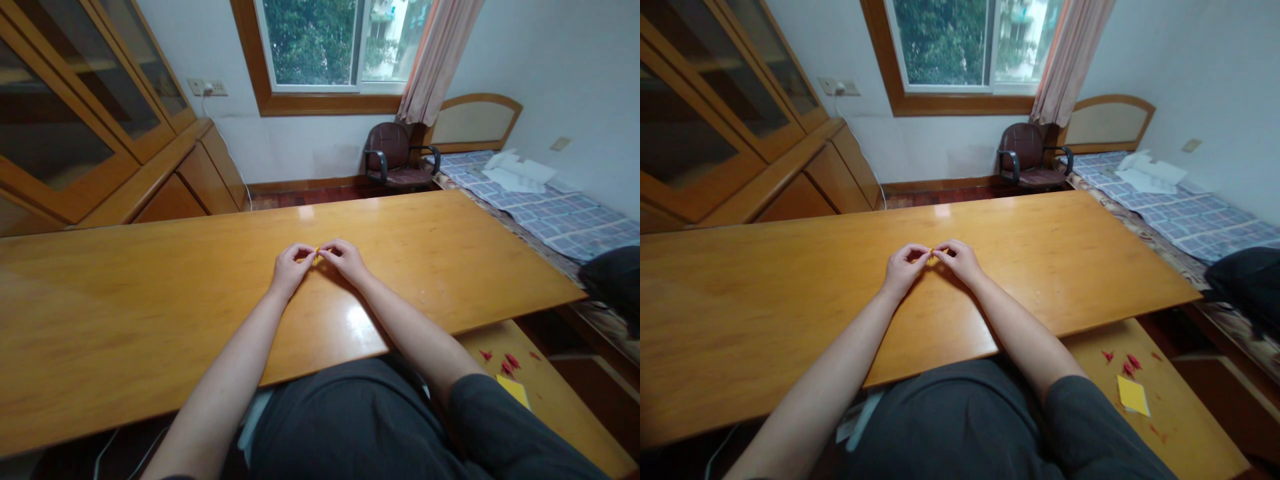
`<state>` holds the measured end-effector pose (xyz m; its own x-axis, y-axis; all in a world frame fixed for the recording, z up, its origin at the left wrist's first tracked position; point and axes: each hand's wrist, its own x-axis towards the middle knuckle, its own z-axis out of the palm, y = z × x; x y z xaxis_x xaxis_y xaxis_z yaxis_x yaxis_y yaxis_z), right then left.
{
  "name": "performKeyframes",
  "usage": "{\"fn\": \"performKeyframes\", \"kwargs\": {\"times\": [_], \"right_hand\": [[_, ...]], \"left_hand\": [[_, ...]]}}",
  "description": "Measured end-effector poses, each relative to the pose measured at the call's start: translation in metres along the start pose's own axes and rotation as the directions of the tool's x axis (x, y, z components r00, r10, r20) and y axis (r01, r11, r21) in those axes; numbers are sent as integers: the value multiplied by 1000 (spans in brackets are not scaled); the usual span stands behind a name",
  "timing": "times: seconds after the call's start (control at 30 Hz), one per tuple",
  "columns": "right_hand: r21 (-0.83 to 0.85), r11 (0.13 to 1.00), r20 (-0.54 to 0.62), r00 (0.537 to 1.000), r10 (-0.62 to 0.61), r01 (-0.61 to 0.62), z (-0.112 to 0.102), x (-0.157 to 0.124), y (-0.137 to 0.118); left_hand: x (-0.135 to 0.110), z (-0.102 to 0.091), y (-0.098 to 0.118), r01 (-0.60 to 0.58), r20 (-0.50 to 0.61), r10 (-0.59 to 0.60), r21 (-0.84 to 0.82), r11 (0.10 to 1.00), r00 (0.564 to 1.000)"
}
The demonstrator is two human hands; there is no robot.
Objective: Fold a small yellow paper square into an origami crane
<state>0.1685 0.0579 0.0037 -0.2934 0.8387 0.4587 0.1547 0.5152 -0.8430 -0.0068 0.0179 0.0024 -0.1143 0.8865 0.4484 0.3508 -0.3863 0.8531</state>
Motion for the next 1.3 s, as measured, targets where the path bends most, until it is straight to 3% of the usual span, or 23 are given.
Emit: {"fn": "performKeyframes", "kwargs": {"times": [0.23, 0.47, 0.77, 1.07, 1.3], "right_hand": [[9, 998, -4, 998, 55, -55, 1, 1, 5], [-8, 999, 0, 999, 34, -34, 0, 1, 4], [118, 985, 0, 992, 126, -125, 1, 3, 6], [127, 981, 7, 989, 147, -147, 1, 2, 7], [82, 992, 11, 996, 92, -93, 2, 3, 7]], "left_hand": [[0, 0, 2, 46, -19, -46, -4, 999, 999], [0, 0, 1, 61, -20, -62, -45, 997, 998], [0, 0, 1, 86, -10, -87, -86, 993, 996], [-1, 0, 2, 82, -10, -83, -106, 991, 996], [0, -1, 3, 20, -30, -19, 25, 999, 999]]}}
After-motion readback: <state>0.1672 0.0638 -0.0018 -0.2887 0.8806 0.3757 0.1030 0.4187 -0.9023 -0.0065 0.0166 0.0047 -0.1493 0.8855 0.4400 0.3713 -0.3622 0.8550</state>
